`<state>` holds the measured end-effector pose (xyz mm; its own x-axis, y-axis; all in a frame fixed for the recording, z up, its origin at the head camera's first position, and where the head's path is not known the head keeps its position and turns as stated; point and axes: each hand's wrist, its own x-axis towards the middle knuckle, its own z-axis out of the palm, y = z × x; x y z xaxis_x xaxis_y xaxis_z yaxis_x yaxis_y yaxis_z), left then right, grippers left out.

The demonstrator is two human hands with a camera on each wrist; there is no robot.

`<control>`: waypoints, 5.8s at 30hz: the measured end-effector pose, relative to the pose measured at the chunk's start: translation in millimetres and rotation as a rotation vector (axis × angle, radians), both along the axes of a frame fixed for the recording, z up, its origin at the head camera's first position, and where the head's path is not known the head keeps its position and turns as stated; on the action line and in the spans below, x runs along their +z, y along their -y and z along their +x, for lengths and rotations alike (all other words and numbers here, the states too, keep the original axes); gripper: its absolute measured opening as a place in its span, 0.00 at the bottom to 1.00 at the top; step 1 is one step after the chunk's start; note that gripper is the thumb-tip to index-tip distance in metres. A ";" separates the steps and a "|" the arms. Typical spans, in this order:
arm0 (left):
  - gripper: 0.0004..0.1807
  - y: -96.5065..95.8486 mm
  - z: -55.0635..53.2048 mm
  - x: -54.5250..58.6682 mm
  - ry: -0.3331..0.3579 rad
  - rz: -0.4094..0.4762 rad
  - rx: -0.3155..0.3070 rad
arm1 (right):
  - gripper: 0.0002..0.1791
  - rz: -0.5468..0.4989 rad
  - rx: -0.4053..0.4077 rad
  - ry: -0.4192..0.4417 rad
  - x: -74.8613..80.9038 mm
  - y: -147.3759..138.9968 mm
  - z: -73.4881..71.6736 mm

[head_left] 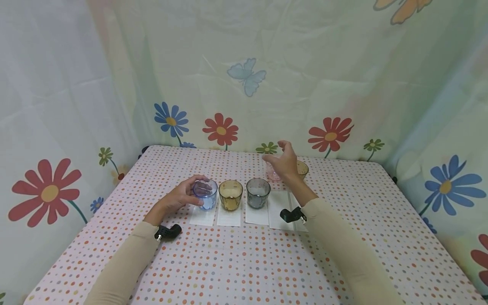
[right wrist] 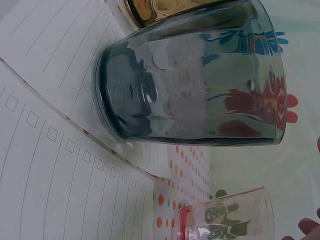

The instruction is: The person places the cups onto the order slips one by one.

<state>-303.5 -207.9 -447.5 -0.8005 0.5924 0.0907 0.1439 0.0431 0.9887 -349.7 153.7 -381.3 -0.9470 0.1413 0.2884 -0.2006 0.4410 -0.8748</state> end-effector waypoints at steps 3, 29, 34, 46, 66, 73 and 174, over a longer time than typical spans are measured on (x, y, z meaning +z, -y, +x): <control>0.46 0.1 0.4 0.6 -0.008 -0.004 0.000 | 0.44 0.005 -0.002 0.027 -0.5 0.8 -0.2; 0.46 1.0 -2.6 -1.1 -0.003 -0.014 0.000 | 0.45 0.246 0.054 0.074 -11.2 12.1 -5.5; 0.47 0.0 -3.9 0.2 0.011 -0.028 0.016 | 0.43 0.240 0.047 0.058 -12.6 11.5 -6.0; 0.47 0.0 -0.2 -0.6 0.019 -0.026 0.016 | 0.43 0.160 0.047 0.072 -16.1 12.5 -7.4; 0.47 0.3 1.4 -3.3 0.037 -0.031 0.024 | 0.52 0.025 0.070 0.161 -35.6 10.3 -19.4; 0.46 0.0 1.4 -2.8 0.038 -0.031 0.029 | 0.54 -0.001 0.066 0.174 -40.3 10.6 -18.3; 0.46 -2.4 3.2 0.2 0.022 -0.055 0.041 | 0.43 0.051 0.069 0.056 -34.9 12.9 -13.6</control>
